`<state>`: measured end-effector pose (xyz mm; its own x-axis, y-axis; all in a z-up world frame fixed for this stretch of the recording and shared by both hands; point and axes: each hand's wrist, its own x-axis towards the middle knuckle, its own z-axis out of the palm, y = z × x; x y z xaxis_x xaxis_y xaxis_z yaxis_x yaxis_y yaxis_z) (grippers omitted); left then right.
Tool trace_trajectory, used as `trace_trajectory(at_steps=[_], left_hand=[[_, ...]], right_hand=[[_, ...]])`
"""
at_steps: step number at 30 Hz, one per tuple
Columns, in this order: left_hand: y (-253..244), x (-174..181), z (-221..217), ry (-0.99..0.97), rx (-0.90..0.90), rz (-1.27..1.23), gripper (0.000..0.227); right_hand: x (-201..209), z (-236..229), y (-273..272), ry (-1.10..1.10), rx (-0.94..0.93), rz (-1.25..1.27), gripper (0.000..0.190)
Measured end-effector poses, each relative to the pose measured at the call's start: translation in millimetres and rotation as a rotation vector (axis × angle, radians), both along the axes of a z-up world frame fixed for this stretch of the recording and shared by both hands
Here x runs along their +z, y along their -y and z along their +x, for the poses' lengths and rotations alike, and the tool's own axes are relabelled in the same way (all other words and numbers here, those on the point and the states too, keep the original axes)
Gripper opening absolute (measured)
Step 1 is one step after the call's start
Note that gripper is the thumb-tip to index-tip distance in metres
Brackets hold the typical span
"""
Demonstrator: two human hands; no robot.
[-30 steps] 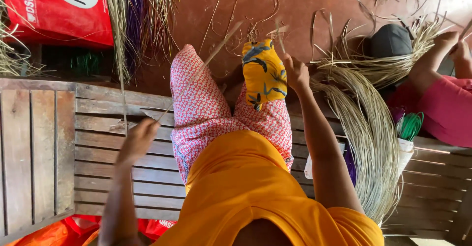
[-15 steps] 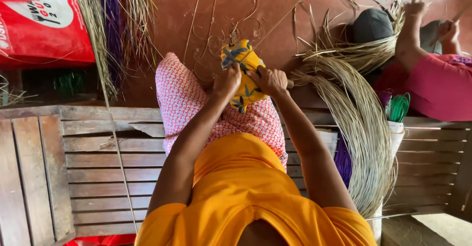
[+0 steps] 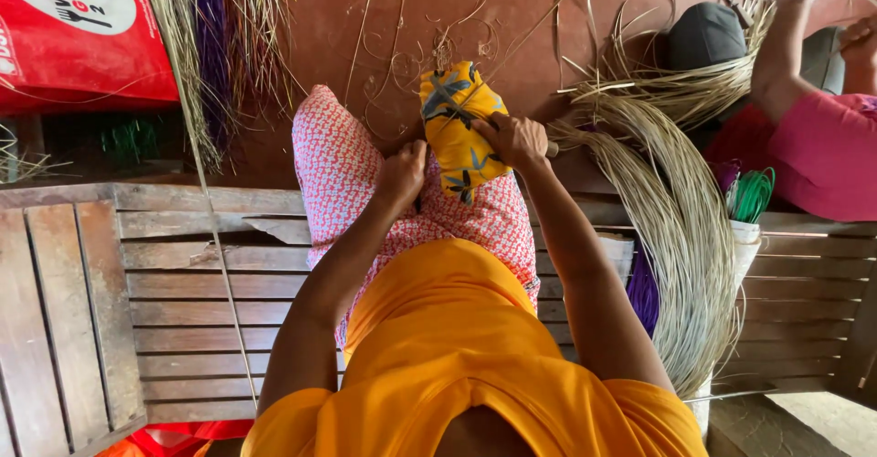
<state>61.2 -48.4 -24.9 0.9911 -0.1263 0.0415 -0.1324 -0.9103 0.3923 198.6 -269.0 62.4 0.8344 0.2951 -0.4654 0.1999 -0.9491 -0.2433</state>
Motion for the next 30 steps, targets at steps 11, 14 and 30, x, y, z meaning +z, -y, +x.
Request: trace_trajectory(at_steps=[11, 14, 30], left_hand=[[-44.4, 8.4, -80.4, -0.166, -0.002, -0.085, 0.03], [-59.8, -1.1, -114.2, -0.197, 0.01, -0.162, 0.037], [-182.8, 99.5, -318.1, 0.081, -0.069, 0.148, 0.031]], right_hand=[[-3.6, -5.9, 2.4, 0.04, -0.037, 0.072, 0.061], [-3.5, -6.9, 2.9, 0.053, -0.061, 0.075, 0.06], [-8.3, -3.8, 9.5, -0.009, -0.116, -0.043, 0.067]])
